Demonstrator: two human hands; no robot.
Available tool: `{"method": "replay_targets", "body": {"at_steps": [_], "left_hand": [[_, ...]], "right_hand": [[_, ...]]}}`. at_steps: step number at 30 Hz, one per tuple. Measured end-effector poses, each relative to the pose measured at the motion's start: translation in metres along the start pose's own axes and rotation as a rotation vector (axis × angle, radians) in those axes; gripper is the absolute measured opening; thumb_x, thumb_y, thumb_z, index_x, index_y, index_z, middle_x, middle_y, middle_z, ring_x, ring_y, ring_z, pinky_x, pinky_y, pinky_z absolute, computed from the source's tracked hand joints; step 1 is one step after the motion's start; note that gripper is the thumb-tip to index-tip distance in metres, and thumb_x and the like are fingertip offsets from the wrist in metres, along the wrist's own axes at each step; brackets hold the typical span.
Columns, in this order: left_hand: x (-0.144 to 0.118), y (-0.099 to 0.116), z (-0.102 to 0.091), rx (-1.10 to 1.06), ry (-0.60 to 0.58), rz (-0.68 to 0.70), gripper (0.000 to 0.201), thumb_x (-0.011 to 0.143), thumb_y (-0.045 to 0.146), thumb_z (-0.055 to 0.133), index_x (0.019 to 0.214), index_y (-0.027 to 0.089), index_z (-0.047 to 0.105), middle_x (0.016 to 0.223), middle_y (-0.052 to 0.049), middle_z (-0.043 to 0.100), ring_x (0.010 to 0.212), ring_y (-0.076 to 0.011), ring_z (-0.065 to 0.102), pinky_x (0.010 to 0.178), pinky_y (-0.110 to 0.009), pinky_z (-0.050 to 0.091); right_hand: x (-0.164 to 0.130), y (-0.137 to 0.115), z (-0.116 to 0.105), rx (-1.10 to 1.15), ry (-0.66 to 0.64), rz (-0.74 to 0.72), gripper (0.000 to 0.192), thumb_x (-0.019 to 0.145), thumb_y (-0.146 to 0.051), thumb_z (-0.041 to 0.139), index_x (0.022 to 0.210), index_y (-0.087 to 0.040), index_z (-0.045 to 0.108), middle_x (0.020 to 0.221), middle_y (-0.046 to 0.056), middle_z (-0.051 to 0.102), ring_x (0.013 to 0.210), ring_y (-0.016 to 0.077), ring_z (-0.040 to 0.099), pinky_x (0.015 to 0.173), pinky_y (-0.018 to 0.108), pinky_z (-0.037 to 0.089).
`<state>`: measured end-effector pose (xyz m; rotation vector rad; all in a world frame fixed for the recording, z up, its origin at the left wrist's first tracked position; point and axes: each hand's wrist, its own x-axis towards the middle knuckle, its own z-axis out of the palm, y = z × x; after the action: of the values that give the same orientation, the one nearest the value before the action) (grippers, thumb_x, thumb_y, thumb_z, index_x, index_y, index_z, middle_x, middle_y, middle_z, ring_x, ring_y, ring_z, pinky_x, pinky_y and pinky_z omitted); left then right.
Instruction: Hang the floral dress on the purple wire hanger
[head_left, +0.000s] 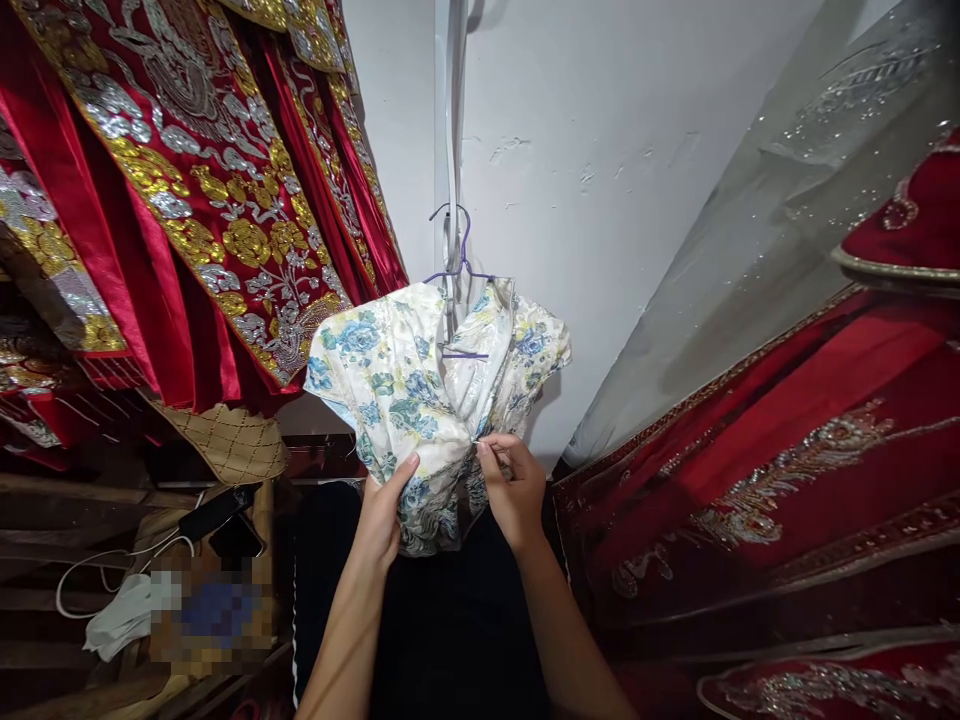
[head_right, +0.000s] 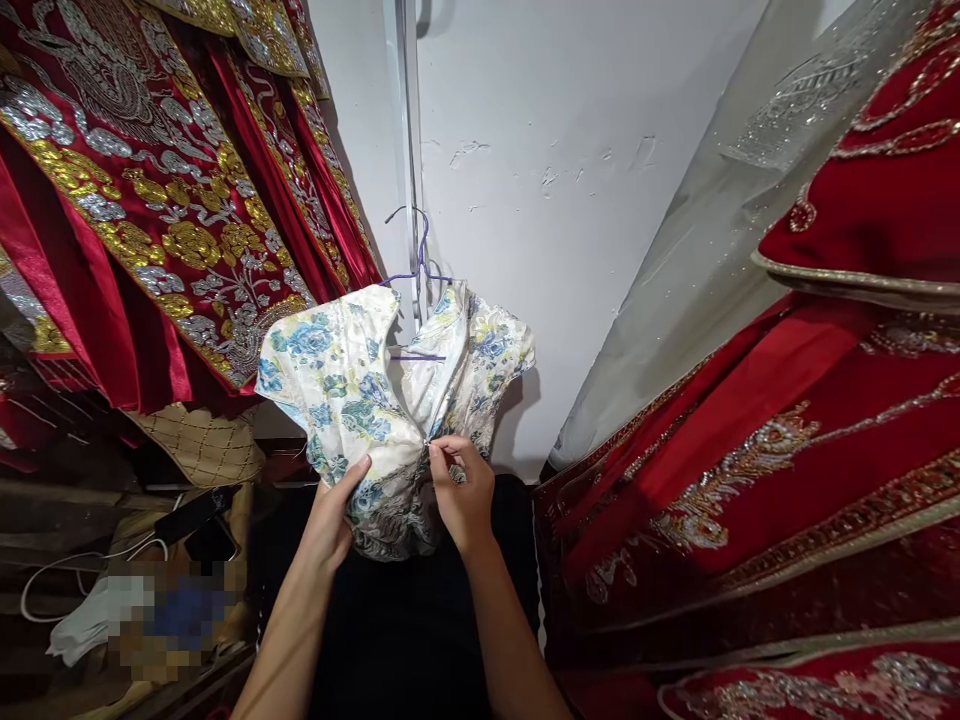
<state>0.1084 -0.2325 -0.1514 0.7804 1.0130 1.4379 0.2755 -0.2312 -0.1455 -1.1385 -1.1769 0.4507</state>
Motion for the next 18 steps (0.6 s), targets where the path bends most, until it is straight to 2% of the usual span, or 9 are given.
{"method": "replay_targets", "body": {"at_steps": [2,5,6,7,8,10,11,15,18], "left_hand": [[0.0,-0.003,0.002,0.074,0.099,0.147,0.07,0.081,0.039,0.078,0.142,0.027,0.045,0.144,-0.009,0.056,0.135,-0.0297,0.052,0.114,-0.042,0.043],[-0.006,-0.007,0.013,0.287,0.371,0.504,0.075,0.081,0.037,0.077,0.144,0.027,0.037,0.15,-0.011,0.044,0.14,-0.0263,0.043,0.118,-0.038,0.035],[-0.009,-0.008,0.018,0.367,0.379,0.593,0.068,0.082,0.036,0.075,0.14,0.027,0.04,0.148,-0.011,0.043,0.139,-0.0255,0.042,0.118,-0.037,0.034],[-0.011,-0.01,0.024,0.441,0.312,0.643,0.058,0.084,0.035,0.073,0.135,0.026,0.046,0.144,-0.011,0.045,0.136,-0.0251,0.044,0.116,-0.036,0.035],[-0.012,-0.011,0.03,0.495,0.193,0.654,0.047,0.086,0.033,0.071,0.128,0.025,0.052,0.138,-0.011,0.049,0.13,-0.0247,0.048,0.113,-0.036,0.037],[-0.01,-0.014,0.039,0.523,-0.026,0.604,0.028,0.091,0.032,0.064,0.117,0.024,0.056,0.122,-0.009,0.056,0.113,-0.0223,0.057,0.1,-0.034,0.045],[-0.008,-0.016,0.042,0.512,-0.08,0.569,0.022,0.093,0.031,0.06,0.113,0.023,0.057,0.114,-0.008,0.058,0.104,-0.0209,0.059,0.094,-0.033,0.048],[0.003,-0.02,0.039,0.482,-0.122,0.494,0.01,0.094,0.031,0.057,0.095,0.022,0.059,0.093,-0.005,0.059,0.087,-0.0188,0.059,0.08,-0.03,0.048],[0.006,-0.024,0.031,0.515,-0.185,0.444,0.009,0.089,0.029,0.061,0.087,0.021,0.06,0.088,-0.003,0.059,0.082,-0.0184,0.059,0.075,-0.029,0.048]], "right_hand": [[0.0,-0.002,-0.004,0.006,-0.015,-0.031,0.011,0.089,-0.036,0.062,0.086,-0.027,0.067,0.082,0.001,0.068,0.077,0.0214,0.065,0.072,0.035,0.053],[0.001,-0.005,-0.005,-0.002,-0.063,-0.062,0.01,0.091,-0.035,0.06,0.088,-0.028,0.067,0.083,0.001,0.068,0.078,0.0218,0.065,0.073,0.036,0.053],[0.001,-0.006,-0.005,-0.01,-0.083,-0.073,0.01,0.091,-0.035,0.06,0.089,-0.028,0.067,0.083,0.001,0.069,0.078,0.0217,0.065,0.073,0.036,0.053],[0.001,-0.008,-0.004,-0.02,-0.105,-0.087,0.01,0.092,-0.034,0.06,0.09,-0.028,0.067,0.085,0.001,0.069,0.078,0.0217,0.065,0.073,0.036,0.053],[0.0,-0.009,-0.003,-0.03,-0.128,-0.11,0.009,0.092,-0.034,0.059,0.09,-0.029,0.067,0.086,0.001,0.069,0.079,0.0217,0.065,0.073,0.036,0.053],[0.0,-0.013,-0.001,-0.052,-0.17,-0.193,0.008,0.093,-0.032,0.059,0.09,-0.029,0.066,0.087,0.001,0.069,0.082,0.0223,0.065,0.077,0.038,0.053],[0.002,-0.016,0.0,-0.071,-0.187,-0.244,0.007,0.093,-0.031,0.059,0.089,-0.029,0.066,0.087,0.001,0.068,0.084,0.0227,0.065,0.081,0.04,0.052],[0.028,-0.023,0.004,-0.221,-0.167,-0.401,0.01,0.093,-0.029,0.06,0.088,-0.028,0.068,0.087,0.004,0.064,0.089,0.0245,0.062,0.087,0.045,0.05],[0.081,-0.031,0.012,-0.273,-0.071,-0.511,0.012,0.092,-0.03,0.06,0.086,-0.025,0.068,0.087,0.006,0.061,0.09,0.0253,0.059,0.08,0.043,0.052]]}}
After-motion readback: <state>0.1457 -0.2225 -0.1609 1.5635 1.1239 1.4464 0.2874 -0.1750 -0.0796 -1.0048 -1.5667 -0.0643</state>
